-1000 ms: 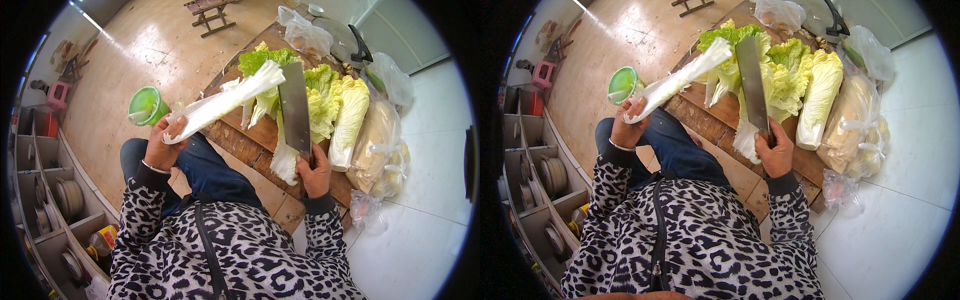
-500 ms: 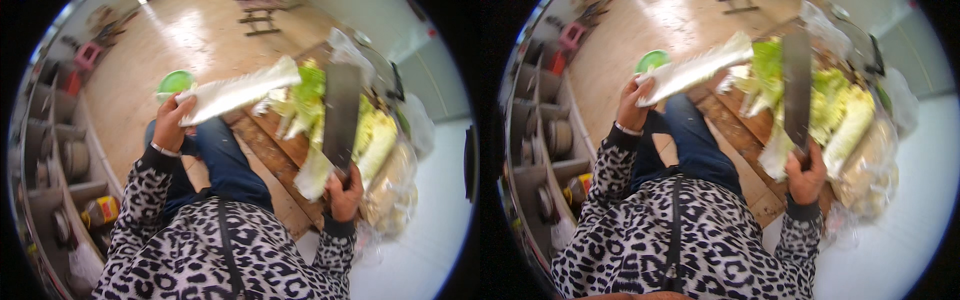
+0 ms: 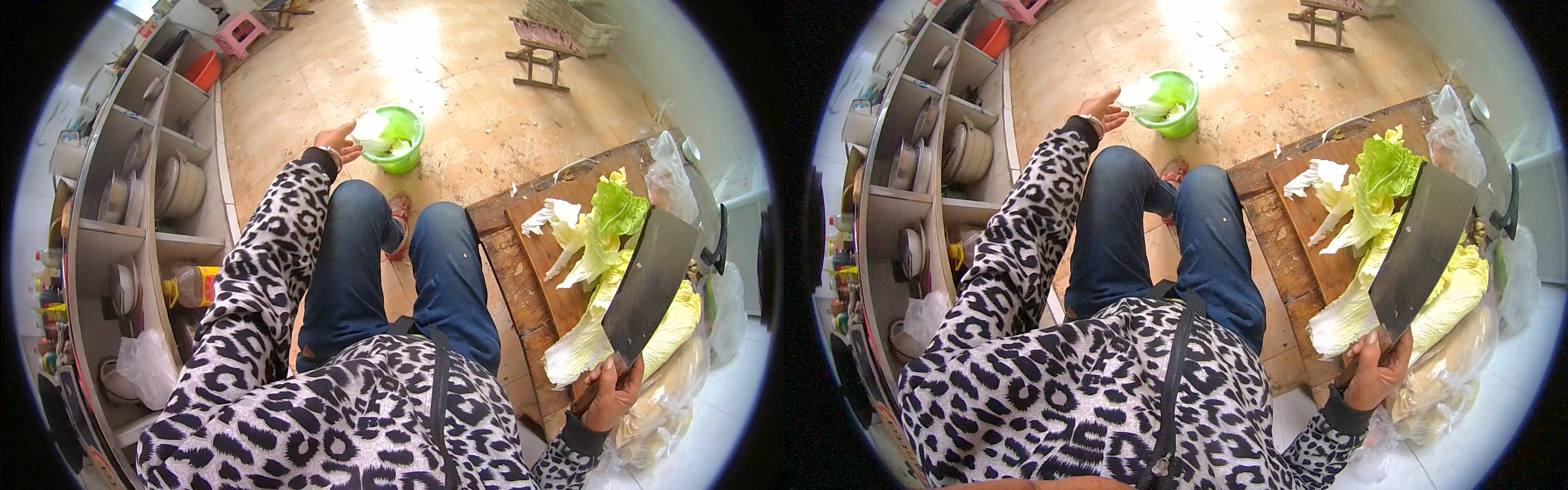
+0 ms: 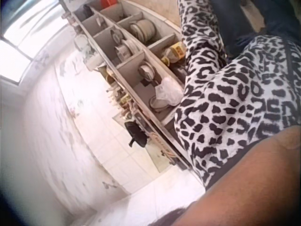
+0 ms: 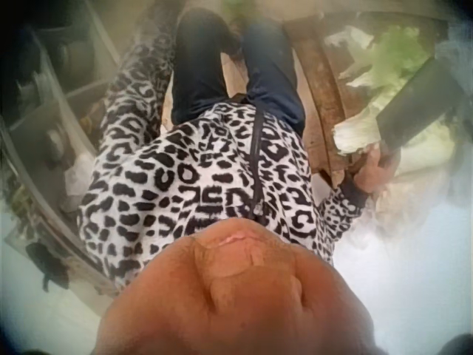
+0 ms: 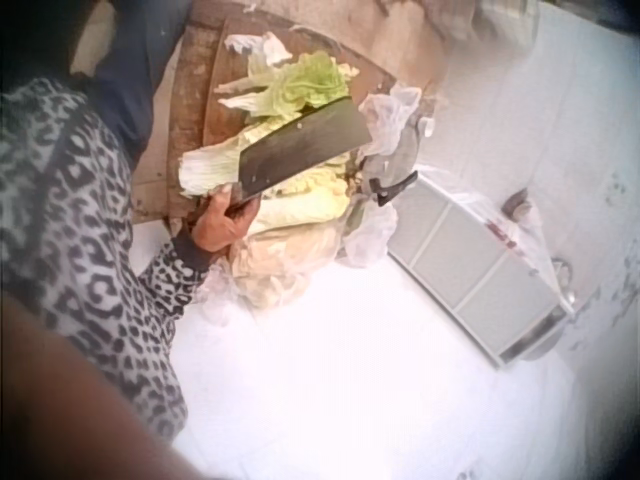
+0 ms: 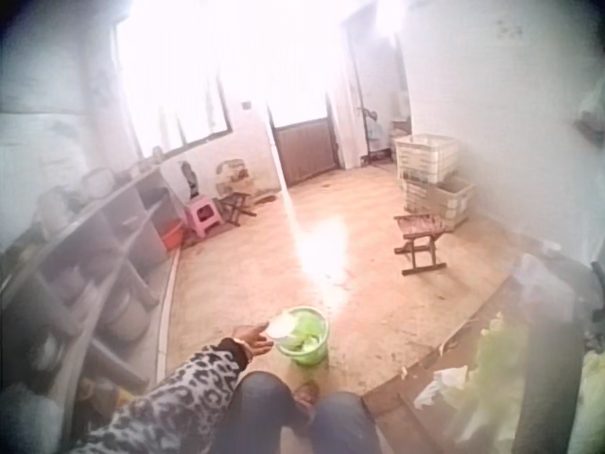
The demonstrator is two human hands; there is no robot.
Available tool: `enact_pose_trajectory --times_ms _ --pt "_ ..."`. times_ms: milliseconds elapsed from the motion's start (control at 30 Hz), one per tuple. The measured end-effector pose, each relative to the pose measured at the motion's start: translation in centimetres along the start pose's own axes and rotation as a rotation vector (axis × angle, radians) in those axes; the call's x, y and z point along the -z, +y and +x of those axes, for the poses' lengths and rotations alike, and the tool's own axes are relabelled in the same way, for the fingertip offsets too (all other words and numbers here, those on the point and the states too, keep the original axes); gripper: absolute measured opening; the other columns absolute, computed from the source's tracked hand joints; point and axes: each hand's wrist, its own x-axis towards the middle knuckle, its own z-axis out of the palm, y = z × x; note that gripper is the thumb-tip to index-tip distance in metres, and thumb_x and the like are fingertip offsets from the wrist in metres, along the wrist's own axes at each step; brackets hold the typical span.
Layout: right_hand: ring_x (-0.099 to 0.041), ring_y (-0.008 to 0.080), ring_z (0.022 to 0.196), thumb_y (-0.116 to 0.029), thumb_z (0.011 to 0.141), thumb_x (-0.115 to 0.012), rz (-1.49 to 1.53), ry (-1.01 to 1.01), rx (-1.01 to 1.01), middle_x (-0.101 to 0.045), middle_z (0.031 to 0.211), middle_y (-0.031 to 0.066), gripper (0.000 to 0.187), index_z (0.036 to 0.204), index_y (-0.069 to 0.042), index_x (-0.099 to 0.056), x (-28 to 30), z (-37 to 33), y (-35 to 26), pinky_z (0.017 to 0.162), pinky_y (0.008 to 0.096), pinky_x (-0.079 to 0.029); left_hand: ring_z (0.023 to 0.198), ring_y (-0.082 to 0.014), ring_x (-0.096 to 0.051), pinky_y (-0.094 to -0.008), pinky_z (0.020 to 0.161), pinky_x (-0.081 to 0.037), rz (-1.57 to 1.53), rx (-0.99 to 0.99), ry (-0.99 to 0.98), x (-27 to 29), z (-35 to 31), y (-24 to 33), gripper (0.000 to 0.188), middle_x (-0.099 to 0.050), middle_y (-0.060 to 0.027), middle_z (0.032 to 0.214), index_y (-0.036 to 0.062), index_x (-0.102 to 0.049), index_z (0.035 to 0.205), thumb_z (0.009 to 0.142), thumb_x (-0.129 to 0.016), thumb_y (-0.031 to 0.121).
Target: The person sits on the floor and uses a cleaver to chop napa cabbage on a wooden cutting board. They remove outer leaves, slice the cabbage into small pieces, and transfer the chopped pieces into a white colander.
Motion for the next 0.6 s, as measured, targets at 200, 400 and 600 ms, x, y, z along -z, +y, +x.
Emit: enact_pose_trajectory --times_ms 200,400,600 --pt "-0.055 0.0085 0.063 -0.007 0.09 -0.066 -0.162 0.122 -0.086 -0.059 0.082 0.002 0.05 0.138 0.001 -0.051 0.3 -0.2 -0.9 0.052 0.0245 -0.047 0.109 -0.0264 -0.066 -0.0416 0.091 -0.056 0.196 0.068 -0.246 -3.5 -1.0 0.4 0.054 -0.062 -0.0161 0.123 0.0034 -0.053 0.131 0.098 -0.066 0.044" --pt "-0.057 0.0076 0.066 -0.006 0.092 -0.066 -0.171 0.149 0.028 -0.064 0.09 0.0031 0.051 0.14 0.004 -0.052 2.7 -0.6 -2.5 0.058 0.0239 -0.05 0.07 -0.014 -0.067 -0.0264 0.062 -0.054 0.507 -0.46 -0.809 -11.7 -19.7 -3.5 0.027 -0.069 -0.0062 0.084 0.0008 -0.067 0.112 0.1 -0.062 0.025" --pt "-0.055 0.0068 0.062 -0.001 0.092 -0.064 -0.123 0.249 0.03 -0.064 0.087 0.0022 0.049 0.138 0.006 -0.052 4.8 -2.0 -2.7 0.056 0.0239 -0.049 0.07 -0.0132 -0.068 -0.0281 0.06 -0.055 0.82 -0.343 -1.386 -19.2 -34.7 -11.6 0.04 -0.071 -0.0085 0.086 -0.0012 -0.069 0.108 0.096 -0.071 0.037"
